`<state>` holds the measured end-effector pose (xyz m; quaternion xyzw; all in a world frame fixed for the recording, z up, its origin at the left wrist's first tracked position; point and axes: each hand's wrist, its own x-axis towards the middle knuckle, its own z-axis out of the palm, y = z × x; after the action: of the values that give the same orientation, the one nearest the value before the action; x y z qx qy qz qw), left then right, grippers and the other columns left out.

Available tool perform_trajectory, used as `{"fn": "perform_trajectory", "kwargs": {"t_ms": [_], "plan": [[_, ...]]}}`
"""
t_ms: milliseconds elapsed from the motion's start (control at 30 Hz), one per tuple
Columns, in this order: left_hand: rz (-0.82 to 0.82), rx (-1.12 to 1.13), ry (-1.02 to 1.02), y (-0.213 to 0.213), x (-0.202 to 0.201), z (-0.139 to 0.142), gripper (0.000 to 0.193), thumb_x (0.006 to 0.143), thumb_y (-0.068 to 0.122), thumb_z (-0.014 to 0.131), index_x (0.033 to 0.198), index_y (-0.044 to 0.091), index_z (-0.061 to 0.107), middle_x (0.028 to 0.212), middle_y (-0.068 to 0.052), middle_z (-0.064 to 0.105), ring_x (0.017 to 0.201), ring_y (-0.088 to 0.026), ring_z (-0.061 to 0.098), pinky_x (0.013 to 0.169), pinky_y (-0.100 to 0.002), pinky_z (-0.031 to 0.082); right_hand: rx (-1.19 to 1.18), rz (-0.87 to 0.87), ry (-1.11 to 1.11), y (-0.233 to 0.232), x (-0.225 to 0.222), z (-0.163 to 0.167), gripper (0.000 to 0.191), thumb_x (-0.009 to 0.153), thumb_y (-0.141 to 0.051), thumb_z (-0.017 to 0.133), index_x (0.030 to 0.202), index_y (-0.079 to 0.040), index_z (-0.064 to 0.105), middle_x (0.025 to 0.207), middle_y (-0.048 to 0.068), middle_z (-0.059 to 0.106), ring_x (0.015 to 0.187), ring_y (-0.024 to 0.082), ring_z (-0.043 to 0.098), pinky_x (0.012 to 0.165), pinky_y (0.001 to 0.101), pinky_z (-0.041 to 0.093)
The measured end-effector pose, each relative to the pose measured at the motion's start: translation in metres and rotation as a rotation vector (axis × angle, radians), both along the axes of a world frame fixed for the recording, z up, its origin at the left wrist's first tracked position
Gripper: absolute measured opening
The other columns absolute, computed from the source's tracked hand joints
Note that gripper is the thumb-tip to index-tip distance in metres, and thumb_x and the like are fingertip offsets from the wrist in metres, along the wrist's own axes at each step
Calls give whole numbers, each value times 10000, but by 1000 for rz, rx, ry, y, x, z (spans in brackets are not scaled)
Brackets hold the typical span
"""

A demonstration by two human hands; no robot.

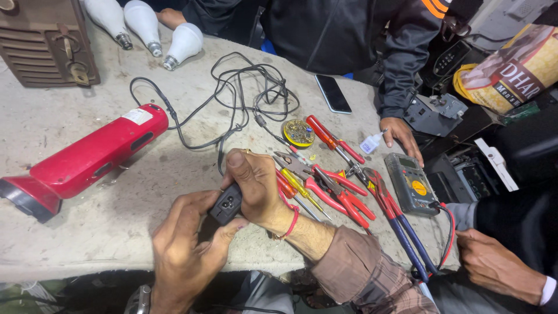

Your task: The person disassembles a small black electronic device, manipulates the internal circuit board and wires, and then reassembles the casing. They use a screwdriver to tighten screws on the device's exterior.

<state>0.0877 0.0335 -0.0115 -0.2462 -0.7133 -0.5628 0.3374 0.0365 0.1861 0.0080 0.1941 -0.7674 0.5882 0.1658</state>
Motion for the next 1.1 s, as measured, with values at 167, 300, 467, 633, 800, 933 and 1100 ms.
{"fn": "perform_trajectory", "kwargs": {"t_ms": [167, 300, 467, 633, 800, 933, 1100], "plan": [[11, 6, 1, 1, -1, 2, 534, 713, 154, 914, 1103, -61, 619, 1049, -204, 699, 918, -315, 743, 758, -361, 606, 35, 0, -10, 1, -2, 1, 621, 1100, -526, 443, 739, -31, 547, 647, 40, 562, 615, 123, 546, 577, 286, 413], [-11, 37, -34, 1, -2, 1, 503, 717, 130, 904, 1094, -59, 630, 1043, -197, 708, 919, -282, 746, 767, -350, 606, 38, 11, 9, 1, -6, -2, 640, 1102, -536, 451, 737, -24, 570, 660, 33, 561, 631, 122, 541, 578, 281, 411], [-159, 315, -421, -3, -18, -12, 383, 828, 86, 871, 1104, -50, 644, 1002, -114, 742, 857, -143, 735, 739, -262, 621, -390, 261, -454, 6, -22, 4, 709, 1052, -659, 388, 943, -22, 677, 891, 91, 669, 828, 173, 620, 765, 307, 504], [-404, 665, -628, -16, -43, -21, 342, 895, 115, 810, 1106, -98, 645, 946, -140, 763, 812, -139, 739, 712, -269, 648, -217, 409, -537, 15, -27, 15, 798, 990, -681, 419, 1171, 51, 682, 1085, 130, 746, 1009, 195, 708, 940, 330, 568], [-500, 801, -650, -23, -46, -18, 359, 890, 144, 804, 1087, -105, 637, 923, -171, 761, 767, -168, 758, 690, -312, 670, -179, 345, -531, 12, -24, 14, 697, 1042, -576, 511, 1217, 79, 672, 1085, 134, 723, 1007, 200, 682, 943, 348, 552], [-524, 828, -643, -26, -43, -19, 362, 894, 167, 800, 1077, -98, 635, 910, -177, 763, 754, -181, 764, 676, -324, 674, -99, 395, -458, 18, -23, 20, 697, 1062, -575, 521, 1224, 84, 684, 1108, 145, 731, 1035, 203, 696, 1015, 343, 560], [-512, 809, -603, -24, -43, -26, 388, 900, 197, 811, 1099, -84, 632, 937, -163, 758, 794, -182, 757, 699, -314, 665, -34, 352, -499, 26, -18, 25, 630, 1046, -515, 539, 1238, 67, 683, 1091, 139, 730, 992, 201, 697, 947, 356, 556]]}}
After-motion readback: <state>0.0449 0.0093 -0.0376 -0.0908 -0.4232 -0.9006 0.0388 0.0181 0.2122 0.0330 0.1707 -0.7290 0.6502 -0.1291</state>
